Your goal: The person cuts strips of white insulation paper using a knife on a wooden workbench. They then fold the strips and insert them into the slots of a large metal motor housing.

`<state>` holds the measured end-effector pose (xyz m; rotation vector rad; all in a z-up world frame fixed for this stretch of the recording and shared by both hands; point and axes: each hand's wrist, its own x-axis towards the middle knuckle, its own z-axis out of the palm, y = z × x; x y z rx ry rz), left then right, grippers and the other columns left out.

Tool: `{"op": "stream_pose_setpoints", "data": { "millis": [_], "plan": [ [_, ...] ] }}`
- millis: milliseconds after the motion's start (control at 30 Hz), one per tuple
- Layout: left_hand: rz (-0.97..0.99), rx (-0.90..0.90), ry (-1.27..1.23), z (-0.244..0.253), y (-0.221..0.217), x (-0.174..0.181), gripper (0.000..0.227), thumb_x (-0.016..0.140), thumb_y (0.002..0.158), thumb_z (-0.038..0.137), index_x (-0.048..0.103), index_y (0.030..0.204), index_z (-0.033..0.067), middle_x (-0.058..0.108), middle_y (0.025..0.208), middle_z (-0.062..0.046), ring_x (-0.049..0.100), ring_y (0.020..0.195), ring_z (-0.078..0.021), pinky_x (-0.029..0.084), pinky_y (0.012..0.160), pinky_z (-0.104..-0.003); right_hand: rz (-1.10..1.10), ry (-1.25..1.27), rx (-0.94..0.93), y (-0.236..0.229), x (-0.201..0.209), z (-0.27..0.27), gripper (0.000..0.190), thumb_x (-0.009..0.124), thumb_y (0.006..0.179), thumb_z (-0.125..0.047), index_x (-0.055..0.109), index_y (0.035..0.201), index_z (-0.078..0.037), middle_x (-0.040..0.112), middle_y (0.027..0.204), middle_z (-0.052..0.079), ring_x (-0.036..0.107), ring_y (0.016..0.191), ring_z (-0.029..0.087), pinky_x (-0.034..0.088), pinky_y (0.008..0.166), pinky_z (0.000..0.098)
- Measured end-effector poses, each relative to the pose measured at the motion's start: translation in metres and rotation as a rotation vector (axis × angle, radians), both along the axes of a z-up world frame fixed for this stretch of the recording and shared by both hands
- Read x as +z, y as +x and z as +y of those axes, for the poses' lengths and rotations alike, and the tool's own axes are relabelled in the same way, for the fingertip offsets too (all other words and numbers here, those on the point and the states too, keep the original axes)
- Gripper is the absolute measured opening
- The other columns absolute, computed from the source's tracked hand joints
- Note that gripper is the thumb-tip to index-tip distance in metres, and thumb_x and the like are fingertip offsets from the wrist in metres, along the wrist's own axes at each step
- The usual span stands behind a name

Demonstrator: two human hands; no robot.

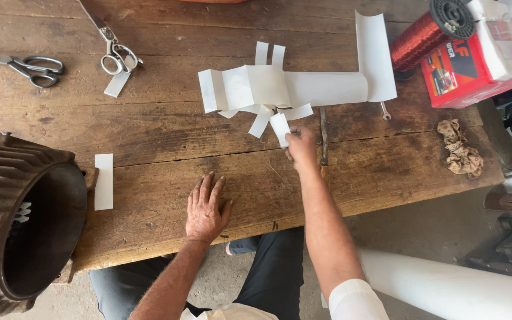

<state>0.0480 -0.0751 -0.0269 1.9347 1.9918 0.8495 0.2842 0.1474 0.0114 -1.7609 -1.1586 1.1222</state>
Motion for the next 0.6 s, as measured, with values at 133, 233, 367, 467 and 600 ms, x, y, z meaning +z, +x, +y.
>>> {"op": "stream_pose_setpoints", "data": {
  "millis": [133, 233, 367, 467, 600],
  "plan": [
    [0.01, -0.014, -0.012, -0.001, 0.0, -0.001, 0.065, 0.064, 0.093, 0.039, 0.042, 0.151, 0.0209, 0.037, 0.158, -0.013, 0.034, 0.147, -0.0368, 0.03, 0.12, -0.055, 0.164, -0.177, -0.069, -0.006, 0.005, 0.023, 0.021, 0.064, 0.096, -0.005, 0.064, 0.114, 0.007, 0.068, 0.081, 0.015, 0.053, 0.052, 0.012, 0.042, 0.041, 0.027],
    [0.01, -0.013, -0.038, 0.001, -0.001, 0.0, 0.065, 0.066, 0.092, 0.039, 0.043, 0.15, 0.0215, 0.037, 0.158, -0.013, 0.034, 0.146, -0.0364, 0.03, 0.119, -0.055, 0.212, -0.183, -0.082, -0.021, 0.003, 0.04, 0.025, 0.066, 0.096, -0.01, 0.067, 0.116, 0.006, 0.068, 0.081, 0.012, 0.054, 0.055, 0.01, 0.045, 0.044, 0.0264],
    [-0.015, -0.029, -0.009, 0.001, -0.002, 0.002, 0.067, 0.068, 0.091, 0.038, 0.043, 0.15, 0.0201, 0.037, 0.158, -0.014, 0.034, 0.147, -0.0369, 0.03, 0.119, -0.056, 0.229, -0.092, 0.008, -0.053, 0.001, 0.05, 0.038, 0.068, 0.093, -0.027, 0.069, 0.122, -0.003, 0.073, 0.086, 0.008, 0.059, 0.056, 0.009, 0.051, 0.046, 0.0254],
    [-0.034, -0.027, -0.009, 0.0, -0.004, 0.006, 0.067, 0.069, 0.09, 0.037, 0.044, 0.15, 0.0195, 0.037, 0.158, -0.014, 0.035, 0.147, -0.0367, 0.03, 0.119, -0.055, -0.013, -0.078, 0.119, -0.059, 0.002, 0.047, 0.044, 0.067, 0.096, -0.038, 0.063, 0.127, -0.006, 0.072, 0.098, 0.007, 0.061, 0.056, 0.009, 0.049, 0.045, 0.0254],
    [-0.044, -0.035, -0.003, 0.001, -0.003, 0.007, 0.067, 0.07, 0.089, 0.037, 0.045, 0.149, 0.0186, 0.038, 0.156, -0.014, 0.034, 0.146, -0.0364, 0.03, 0.12, -0.055, -0.38, 0.124, -0.038, -0.03, 0.002, 0.039, 0.043, 0.066, 0.106, -0.044, 0.075, 0.13, -0.009, 0.08, 0.107, 0.015, 0.063, 0.073, 0.02, 0.053, 0.065, 0.0348]
  ]
}}
